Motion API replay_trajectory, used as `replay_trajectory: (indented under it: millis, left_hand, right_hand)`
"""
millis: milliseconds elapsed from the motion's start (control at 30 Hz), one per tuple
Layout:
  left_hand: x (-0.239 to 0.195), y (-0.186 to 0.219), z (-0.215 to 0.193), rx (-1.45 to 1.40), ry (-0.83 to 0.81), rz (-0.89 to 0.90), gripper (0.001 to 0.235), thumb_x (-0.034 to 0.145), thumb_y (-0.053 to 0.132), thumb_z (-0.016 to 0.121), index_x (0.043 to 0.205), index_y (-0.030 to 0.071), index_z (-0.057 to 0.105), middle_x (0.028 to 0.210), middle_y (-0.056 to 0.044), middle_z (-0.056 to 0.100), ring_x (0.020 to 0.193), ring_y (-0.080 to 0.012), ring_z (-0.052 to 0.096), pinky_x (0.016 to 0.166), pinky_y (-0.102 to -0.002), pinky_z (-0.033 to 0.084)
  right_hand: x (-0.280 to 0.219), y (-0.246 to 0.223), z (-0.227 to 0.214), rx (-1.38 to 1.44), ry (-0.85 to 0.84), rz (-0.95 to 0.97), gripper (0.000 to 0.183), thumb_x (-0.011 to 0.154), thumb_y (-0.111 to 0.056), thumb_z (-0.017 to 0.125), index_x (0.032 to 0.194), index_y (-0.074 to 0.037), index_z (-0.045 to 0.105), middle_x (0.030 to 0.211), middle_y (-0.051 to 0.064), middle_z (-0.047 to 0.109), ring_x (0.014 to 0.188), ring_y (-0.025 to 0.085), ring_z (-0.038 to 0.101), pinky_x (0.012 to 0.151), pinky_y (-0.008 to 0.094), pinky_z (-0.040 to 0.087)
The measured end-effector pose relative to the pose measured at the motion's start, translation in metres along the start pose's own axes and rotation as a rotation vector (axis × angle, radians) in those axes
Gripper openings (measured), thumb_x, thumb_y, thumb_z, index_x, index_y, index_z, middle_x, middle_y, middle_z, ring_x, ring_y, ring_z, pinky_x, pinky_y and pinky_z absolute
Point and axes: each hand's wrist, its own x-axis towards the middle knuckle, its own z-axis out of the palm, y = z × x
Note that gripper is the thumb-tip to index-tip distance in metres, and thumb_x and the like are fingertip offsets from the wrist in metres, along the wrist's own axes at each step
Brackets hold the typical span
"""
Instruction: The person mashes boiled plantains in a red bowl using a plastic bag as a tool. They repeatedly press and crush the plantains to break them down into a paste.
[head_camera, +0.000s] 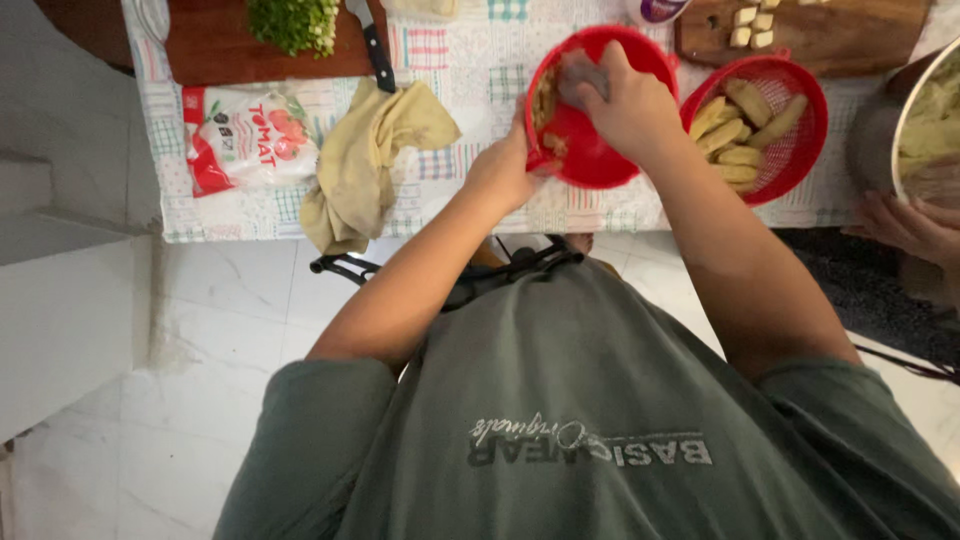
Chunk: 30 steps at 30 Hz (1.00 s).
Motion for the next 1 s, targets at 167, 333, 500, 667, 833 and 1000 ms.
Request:
replay_trajectory:
  millis: [167,333,500,667,833,1000]
  left_hand:
    - [-0.009,0.002,-0.002,-0.042,0.090,0.130,0.137,0.075,0.027,0.089,0.157,0.014,-0.021,0.123,-0.027,0.070,0.096,-0.0450,0.072,0.078,-0.051,0.058]
    - [0.003,0.004,-0.006,-0.150,0.220,0.480,0.156,0.070,0.034,0.100,0.149,0.011,-0.032,0.125,-0.039,0.062,0.097,-0.0478,0.071,0.080,-0.050,0.059]
    - [0.003,0.015,-0.003,0.024,-0.031,0.055,0.150,0.075,0.039,0.094,0.153,0.011,-0.031,0.105,-0.027,0.074,0.086,-0.0427,0.075,0.074,-0.048,0.060]
    - [-0.006,0.017,-0.003,0.021,0.021,0.050,0.147,0.074,0.035,0.094,0.154,0.012,-0.028,0.101,-0.027,0.073,0.083,-0.0442,0.073,0.068,-0.050,0.057]
    - [-0.004,0.012,0.005,0.033,0.014,0.034,0.145,0.076,0.036,0.093,0.155,0.009,-0.026,0.094,-0.028,0.073,0.081,-0.0457,0.072,0.066,-0.053,0.055]
    - [-0.008,0.005,0.011,0.023,0.029,0.072,0.144,0.076,0.034,0.092,0.156,0.010,-0.024,0.094,-0.026,0.074,0.079,-0.0443,0.072,0.066,-0.051,0.056]
  right_hand:
    - [-0.018,-0.005,0.001,0.200,0.011,0.017,0.041,0.107,-0.034,0.064,0.130,-0.005,0.046,0.097,0.032,0.070,0.091,0.054,0.067,0.075,0.061,0.053]
    - [-0.023,-0.034,0.019,0.121,-0.020,0.057,0.049,0.103,-0.032,0.062,0.138,-0.004,0.040,0.090,0.034,0.068,0.084,0.056,0.066,0.074,0.062,0.052]
    - [-0.037,-0.017,0.000,0.113,-0.209,0.025,0.040,0.102,-0.034,0.063,0.125,-0.007,0.044,0.090,0.031,0.071,0.084,0.052,0.069,0.073,0.060,0.054]
    - [-0.045,0.003,-0.012,0.057,0.005,0.023,0.043,0.105,-0.028,0.065,0.132,-0.004,0.041,0.088,0.031,0.069,0.079,0.052,0.067,0.067,0.060,0.053]
    - [-0.033,0.018,0.002,-0.130,0.149,0.103,0.044,0.108,-0.028,0.066,0.136,-0.004,0.042,0.087,0.028,0.070,0.075,0.050,0.068,0.064,0.059,0.053]
    - [-0.025,0.010,0.021,-0.104,0.127,-0.037,0.049,0.104,-0.027,0.063,0.142,-0.003,0.044,0.086,0.029,0.070,0.074,0.049,0.069,0.064,0.060,0.054]
